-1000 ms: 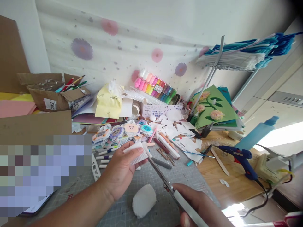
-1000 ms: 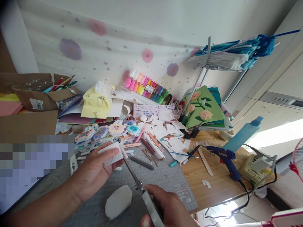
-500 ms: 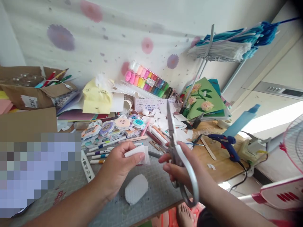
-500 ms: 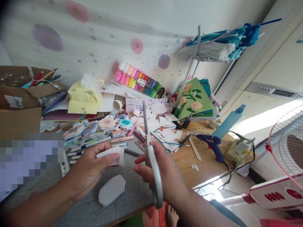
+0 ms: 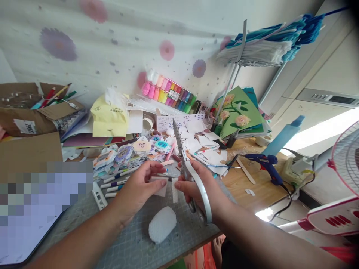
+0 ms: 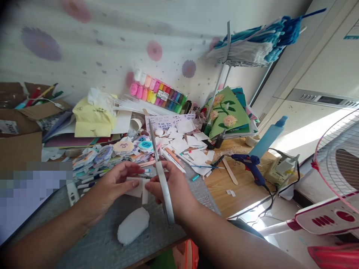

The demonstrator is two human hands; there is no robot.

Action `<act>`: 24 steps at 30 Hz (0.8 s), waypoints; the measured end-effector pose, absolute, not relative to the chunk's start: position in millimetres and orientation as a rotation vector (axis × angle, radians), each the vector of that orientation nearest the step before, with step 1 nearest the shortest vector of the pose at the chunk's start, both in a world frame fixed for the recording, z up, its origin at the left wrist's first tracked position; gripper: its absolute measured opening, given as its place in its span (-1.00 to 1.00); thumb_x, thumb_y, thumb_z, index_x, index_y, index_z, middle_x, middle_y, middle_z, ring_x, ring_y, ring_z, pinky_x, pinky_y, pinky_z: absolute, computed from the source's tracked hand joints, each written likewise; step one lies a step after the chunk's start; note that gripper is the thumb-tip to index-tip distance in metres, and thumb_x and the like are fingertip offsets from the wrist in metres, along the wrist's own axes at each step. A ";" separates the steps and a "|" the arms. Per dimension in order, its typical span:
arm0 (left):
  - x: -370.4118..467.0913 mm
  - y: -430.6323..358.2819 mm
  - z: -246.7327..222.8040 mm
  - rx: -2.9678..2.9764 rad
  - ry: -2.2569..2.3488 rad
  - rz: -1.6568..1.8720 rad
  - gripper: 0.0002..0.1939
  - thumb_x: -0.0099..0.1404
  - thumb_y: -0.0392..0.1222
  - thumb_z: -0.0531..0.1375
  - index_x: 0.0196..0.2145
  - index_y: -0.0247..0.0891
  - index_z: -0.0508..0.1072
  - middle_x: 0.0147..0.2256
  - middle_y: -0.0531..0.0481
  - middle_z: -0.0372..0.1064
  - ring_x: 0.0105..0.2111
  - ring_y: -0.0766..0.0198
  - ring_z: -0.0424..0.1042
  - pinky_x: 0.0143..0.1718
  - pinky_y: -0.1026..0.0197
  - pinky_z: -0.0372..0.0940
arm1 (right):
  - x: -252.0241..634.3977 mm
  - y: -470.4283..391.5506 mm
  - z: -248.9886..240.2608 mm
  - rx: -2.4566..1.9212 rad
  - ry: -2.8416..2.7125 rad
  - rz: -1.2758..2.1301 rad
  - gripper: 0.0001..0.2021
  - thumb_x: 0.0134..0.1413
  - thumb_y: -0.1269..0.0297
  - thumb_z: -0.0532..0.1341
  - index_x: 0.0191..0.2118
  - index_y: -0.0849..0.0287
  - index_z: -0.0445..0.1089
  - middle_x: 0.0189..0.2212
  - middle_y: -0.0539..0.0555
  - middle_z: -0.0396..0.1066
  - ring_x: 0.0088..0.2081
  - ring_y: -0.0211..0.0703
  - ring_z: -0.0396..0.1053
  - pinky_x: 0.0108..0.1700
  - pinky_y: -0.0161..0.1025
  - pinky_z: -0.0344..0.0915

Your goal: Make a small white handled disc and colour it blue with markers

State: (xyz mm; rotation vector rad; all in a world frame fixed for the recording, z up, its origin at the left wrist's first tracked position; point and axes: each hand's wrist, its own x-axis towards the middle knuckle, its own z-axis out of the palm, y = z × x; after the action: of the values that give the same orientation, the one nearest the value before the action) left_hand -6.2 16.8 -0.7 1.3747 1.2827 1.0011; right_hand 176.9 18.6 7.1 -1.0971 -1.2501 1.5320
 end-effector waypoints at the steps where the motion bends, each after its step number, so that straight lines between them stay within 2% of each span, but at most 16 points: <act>1: -8.4 17.5 0.6 1.401 1.320 1.035 -0.68 0.16 -0.02 0.27 -0.14 -0.10 0.36 -0.11 -0.01 0.34 -0.07 0.05 0.31 -0.22 0.17 0.25 | 176.9 18.8 8.0 -1.092 -1.256 1.528 -0.62 -0.19 0.36 0.32 -0.18 0.15 0.25 -0.53 -0.16 0.31 -0.70 -0.45 0.15 -0.67 -0.44 0.11; 3: -10.4 15.1 3.7 1.455 1.359 1.106 -0.71 0.18 -0.01 0.25 -0.14 -0.07 0.39 -0.06 0.00 0.30 -0.01 0.04 0.24 -0.17 0.18 0.21 | 176.4 18.0 12.1 -1.101 -1.267 1.524 -0.64 -0.19 0.37 0.31 -0.19 0.15 0.25 -0.52 -0.16 0.32 -0.71 -0.47 0.14 -0.67 -0.45 0.09; 7: -3.0 2.0 7.5 1.447 1.155 0.990 -0.78 0.21 0.04 0.20 -0.33 -0.16 0.44 -0.39 0.06 0.33 -0.32 0.18 0.31 -0.29 0.21 0.21 | 173.9 13.0 23.8 -1.138 -1.260 1.531 -0.64 -0.22 0.39 0.32 -0.22 0.16 0.25 -0.53 -0.16 0.32 -0.71 -0.49 0.14 -0.67 -0.46 0.09; 9: 3.8 -3.2 6.8 1.368 1.045 0.883 -0.77 0.18 0.01 0.23 -0.41 -0.21 0.42 -0.46 0.07 0.32 -0.40 0.23 0.29 -0.35 0.23 0.20 | 173.0 10.4 27.6 -1.108 -1.246 1.543 -0.64 -0.24 0.38 0.33 -0.24 0.17 0.25 -0.53 -0.15 0.33 -0.69 -0.47 0.16 -0.65 -0.46 0.10; 13: 12.7 -6.8 3.4 1.234 0.966 0.863 -0.78 0.15 -0.06 0.27 -0.46 -0.25 0.39 -0.43 0.04 0.41 -0.37 0.25 0.34 -0.32 0.25 0.21 | 174.6 7.6 28.8 -1.033 -1.212 1.584 -0.59 -0.23 0.35 0.36 -0.19 0.16 0.24 -0.52 -0.15 0.34 -0.67 -0.45 0.21 -0.63 -0.47 0.13; 17: 12.0 -6.4 2.0 1.281 1.011 0.836 -0.84 0.14 -0.14 0.24 -0.49 -0.25 0.37 -0.49 0.04 0.40 -0.42 0.25 0.34 -0.35 0.24 0.20 | 178.2 8.4 27.8 -1.015 -1.274 1.602 -0.55 -0.21 0.32 0.39 -0.17 0.16 0.21 -0.48 -0.10 0.39 -0.62 -0.43 0.22 -0.60 -0.46 0.16; 24: 5.8 -4.6 4.0 1.397 1.018 0.689 -0.86 0.08 -0.17 0.23 -0.53 -0.22 0.33 -0.48 0.03 0.40 -0.43 0.21 0.33 -0.40 0.23 0.15 | 179.7 9.4 30.9 -1.136 -1.387 1.523 -0.61 -0.21 0.47 0.27 -0.16 0.15 0.24 -0.56 -0.16 0.32 -0.64 -0.42 0.16 -0.63 -0.45 0.12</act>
State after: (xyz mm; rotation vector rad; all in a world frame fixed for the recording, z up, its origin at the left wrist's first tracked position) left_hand 5.8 -4.6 4.0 1.3969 1.0179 0.6891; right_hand 179.7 9.4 30.9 -1.1358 -1.3866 1.5226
